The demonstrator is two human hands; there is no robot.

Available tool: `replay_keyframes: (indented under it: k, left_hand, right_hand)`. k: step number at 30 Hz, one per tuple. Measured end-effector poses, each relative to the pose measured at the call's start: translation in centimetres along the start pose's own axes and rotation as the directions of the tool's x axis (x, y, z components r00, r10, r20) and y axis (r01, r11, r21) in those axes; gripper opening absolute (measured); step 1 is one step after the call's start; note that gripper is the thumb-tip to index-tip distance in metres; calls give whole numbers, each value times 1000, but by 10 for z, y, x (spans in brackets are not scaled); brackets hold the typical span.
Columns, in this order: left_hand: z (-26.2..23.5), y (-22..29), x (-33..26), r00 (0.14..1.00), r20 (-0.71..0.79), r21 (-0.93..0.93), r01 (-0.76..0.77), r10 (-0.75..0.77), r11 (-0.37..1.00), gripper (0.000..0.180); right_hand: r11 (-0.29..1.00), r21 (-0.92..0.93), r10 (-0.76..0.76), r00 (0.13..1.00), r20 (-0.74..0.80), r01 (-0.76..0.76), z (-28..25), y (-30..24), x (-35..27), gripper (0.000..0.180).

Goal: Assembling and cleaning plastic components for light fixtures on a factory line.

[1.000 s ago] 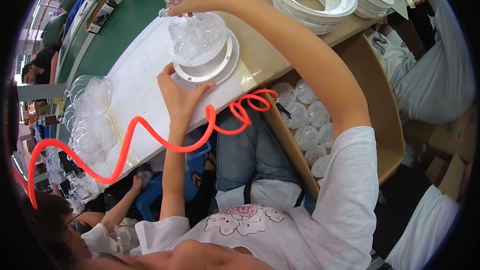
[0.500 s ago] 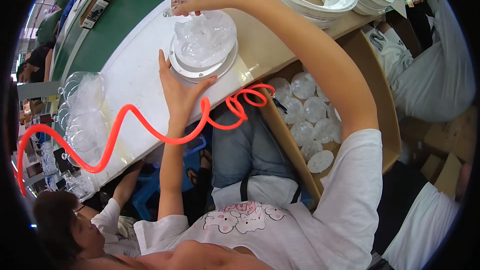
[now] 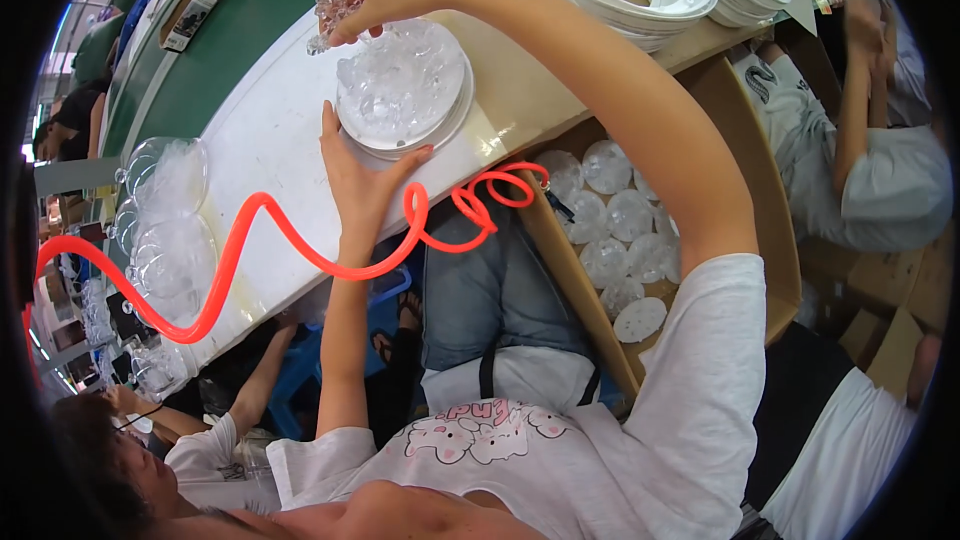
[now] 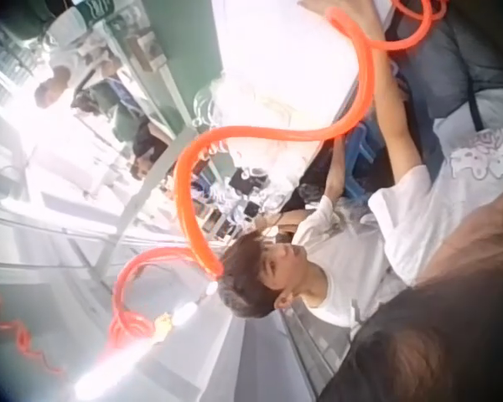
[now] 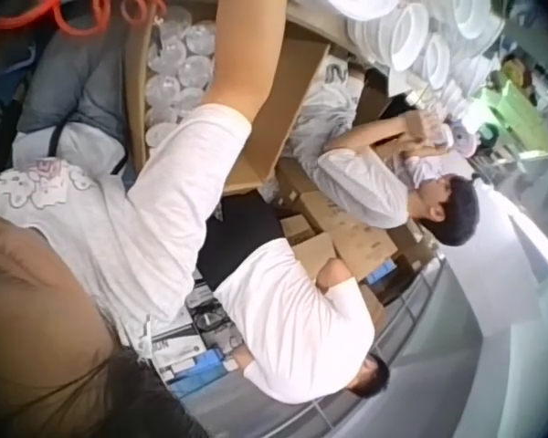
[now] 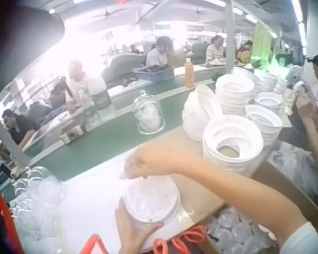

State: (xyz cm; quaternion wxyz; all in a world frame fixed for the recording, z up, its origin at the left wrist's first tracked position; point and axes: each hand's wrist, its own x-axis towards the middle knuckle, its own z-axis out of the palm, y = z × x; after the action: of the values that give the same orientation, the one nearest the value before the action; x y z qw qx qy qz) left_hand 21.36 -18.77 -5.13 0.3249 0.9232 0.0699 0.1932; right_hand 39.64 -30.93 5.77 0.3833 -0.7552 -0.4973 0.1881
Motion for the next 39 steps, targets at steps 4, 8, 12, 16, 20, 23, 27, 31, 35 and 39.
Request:
replay_keyframes:
  k: [4, 8, 12, 16, 20, 23, 27, 31, 35, 39]
  left_hand:
    - [-1, -1, -1, 1000, -8, 23, 9, -9, 1000, 116]
    - [0, -2, -2, 1000, -25, 17, 4, -4, 1000, 116]
    - [0, 0, -1, 999, -29, 21, -19, 20, 1000, 116]
    - [0, 0, -1, 999, -41, 9, -8, 8, 1000, 116]
    - [0, 0, -2, 999, -31, 37, -27, 28, 999, 115]
    - [-1, -2, -2, 999, -39, 29, -35, 36, 999, 115]
    - [2, 0, -1, 998, -39, 20, -38, 39, 999, 114]
    - [-1, -3, -1, 998, -47, 29, -50, 51, 998, 112]
    - [-1, -2, 0, 998, -35, 26, -50, 51, 998, 111]
    - [1, 0, 0, 998, -20, -15, -60, 60, 998, 110]
  right_hand:
    - [1000, 30, 3, 1000, -17, -3, -2, -2, -1, 30]
    - [1000, 19, -17, 1000, -21, 17, 0, -4, 0, 31]
    - [999, 6, -42, 999, 19, 42, 2, -4, 4, 30]
    - [998, -51, -30, 999, 35, 32, 4, -8, 5, 30]
    - [998, -60, -18, 999, 35, 20, 7, -8, 7, 30]
    - [997, -69, -25, 1000, 8, 25, 9, -10, 7, 29]
    - [997, -79, 0, 1000, 5, 0, 12, -7, 10, 29]
    - [972, -100, 212, 977, -22, -213, 9, -8, 12, 39]
    - [998, -54, -41, 998, 53, 44, -4, -22, 2, 36]
    - [994, -106, -23, 999, 33, 27, 2, -9, 5, 35]
